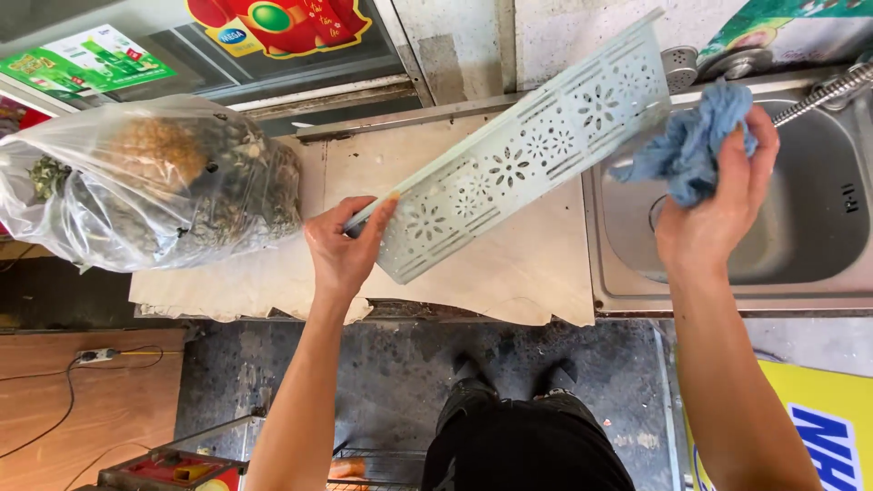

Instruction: Washing a plastic basket in a sink using water and a cleaning cloth.

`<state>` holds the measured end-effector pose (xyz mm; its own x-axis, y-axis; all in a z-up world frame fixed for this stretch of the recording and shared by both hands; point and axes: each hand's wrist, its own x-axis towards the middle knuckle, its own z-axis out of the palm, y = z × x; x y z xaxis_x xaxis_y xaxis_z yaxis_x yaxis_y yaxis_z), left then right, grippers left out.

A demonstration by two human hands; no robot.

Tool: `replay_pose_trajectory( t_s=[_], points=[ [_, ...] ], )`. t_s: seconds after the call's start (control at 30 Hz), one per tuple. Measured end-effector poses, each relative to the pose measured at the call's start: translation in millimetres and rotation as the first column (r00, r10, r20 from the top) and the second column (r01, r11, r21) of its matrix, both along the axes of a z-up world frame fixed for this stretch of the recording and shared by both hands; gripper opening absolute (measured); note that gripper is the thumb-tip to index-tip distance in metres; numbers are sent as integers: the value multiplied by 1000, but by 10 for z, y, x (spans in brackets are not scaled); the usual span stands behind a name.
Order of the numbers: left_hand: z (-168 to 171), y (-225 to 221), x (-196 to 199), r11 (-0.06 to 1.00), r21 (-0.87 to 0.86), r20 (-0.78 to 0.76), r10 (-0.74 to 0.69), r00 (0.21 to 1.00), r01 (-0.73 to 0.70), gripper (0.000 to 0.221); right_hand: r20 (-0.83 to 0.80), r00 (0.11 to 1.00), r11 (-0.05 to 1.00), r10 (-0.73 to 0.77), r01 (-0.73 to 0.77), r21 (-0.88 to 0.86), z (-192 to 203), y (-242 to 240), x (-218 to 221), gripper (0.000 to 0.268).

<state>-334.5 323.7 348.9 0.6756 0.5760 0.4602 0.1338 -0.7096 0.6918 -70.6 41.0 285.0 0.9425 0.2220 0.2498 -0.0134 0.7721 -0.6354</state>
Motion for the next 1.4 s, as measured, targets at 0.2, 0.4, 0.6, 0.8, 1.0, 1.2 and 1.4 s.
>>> replay_pose_trajectory(
  t_s=[0.2, 0.4, 0.6, 0.8, 1.0, 1.2, 1.4],
  points=[
    [65, 97, 150, 995, -96, 92, -24, 996, 32, 27, 809, 564, 568, -167, 725, -389, 378, 746, 170, 21],
    [38, 226, 242, 972, -231, 29, 50, 998, -42, 30, 800, 599, 430, -13, 726, -537, 337, 1560, -1451, 27],
    [56, 439, 203, 937, -336, 70, -73, 995, 93, 34, 835, 513, 465, 199, 700, -541, 311, 1658, -1577, 35],
    [77, 516, 175, 941, -331, 61, -56, 997, 73, 38, 938, 334, 175, -95, 933, -314, 185, 967, 656, 25],
    [169, 643, 149, 992, -82, 75, -86, 993, 92, 40, 386, 810, 528, -443, 583, -617, -196, 940, 716, 34],
    [50, 518, 403, 870, 486, -119, -32, 992, 86, 37, 377, 801, 407, -465, 572, -712, -78, 1273, -494, 31],
    [230, 469, 622, 743, 669, -114, 153, 982, -38, 58, 629, 641, 393, -439, 767, -506, 299, 1542, -1030, 30]
  ],
)
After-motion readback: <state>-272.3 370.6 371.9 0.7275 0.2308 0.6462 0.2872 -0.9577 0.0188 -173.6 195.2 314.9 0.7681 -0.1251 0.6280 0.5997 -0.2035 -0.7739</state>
